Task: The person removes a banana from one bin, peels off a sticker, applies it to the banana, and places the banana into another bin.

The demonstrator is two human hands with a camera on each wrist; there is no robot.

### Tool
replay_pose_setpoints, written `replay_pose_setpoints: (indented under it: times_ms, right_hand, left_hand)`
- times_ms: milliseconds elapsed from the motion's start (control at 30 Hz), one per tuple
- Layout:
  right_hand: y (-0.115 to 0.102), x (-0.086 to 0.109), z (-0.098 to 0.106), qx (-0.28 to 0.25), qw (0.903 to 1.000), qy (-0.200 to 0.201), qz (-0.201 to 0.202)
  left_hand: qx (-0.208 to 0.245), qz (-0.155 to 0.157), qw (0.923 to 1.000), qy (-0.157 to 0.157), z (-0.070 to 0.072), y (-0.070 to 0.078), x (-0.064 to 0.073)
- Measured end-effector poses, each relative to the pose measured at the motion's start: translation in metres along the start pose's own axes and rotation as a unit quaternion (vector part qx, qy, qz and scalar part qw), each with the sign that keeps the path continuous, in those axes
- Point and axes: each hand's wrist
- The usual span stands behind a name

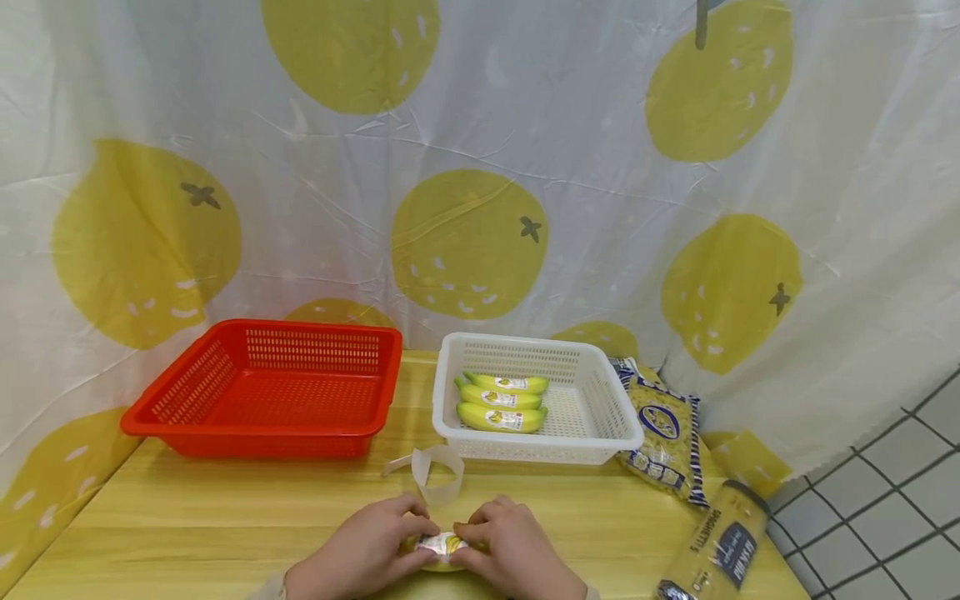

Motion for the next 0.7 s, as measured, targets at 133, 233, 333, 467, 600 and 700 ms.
replay_pose_setpoints:
  times_ms: [133, 233, 333, 467, 600, 700]
  right_hand:
    - [0.0001, 0.0022, 0.0011, 0.004, 1.0000, 0.001, 0.002]
    - [0.0007, 0.0031, -0.0003, -0.012, 0.9999, 0.009, 0.007]
    - [-0.0001, 0.0034, -0.0015, -0.026, 0.9996, 0.011, 0.008]
    - [-0.0026, 0.0032, -0.0010, -0.022, 0.9997, 0.009, 0.009]
    - [-0.0034, 0.0016, 0.0005, -0.012, 0.9999, 0.005, 0.009]
    - [-0.0022, 0.0007, 0.0018, -0.009, 0.9999, -0.003, 0.012]
  left_hand:
    - [-0.013, 0.004, 0.9999, -0.007, 0.0006, 0.0005, -0.0001]
    - [-0.019, -0.015, 0.9997, 0.000, -0.0011, -0.0006, 0.0001]
    - [-0.020, -0.048, 0.9986, 0.013, -0.0032, -0.0019, 0.0003]
    - [-0.021, -0.068, 0.9972, 0.021, -0.0048, -0.0024, 0.0005]
    - [-0.007, -0.051, 0.9984, 0.023, -0.0049, -0.0025, 0.0002]
    - [0.024, -0.020, 0.9994, 0.014, -0.0027, -0.0036, -0.0016]
Point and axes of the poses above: each hand's wrist, its own x-axis away from the middle knuckle, its own z-axis out of the back of the hand, y = z × x, and after that the axes turned 11 degrees about y, right-handed
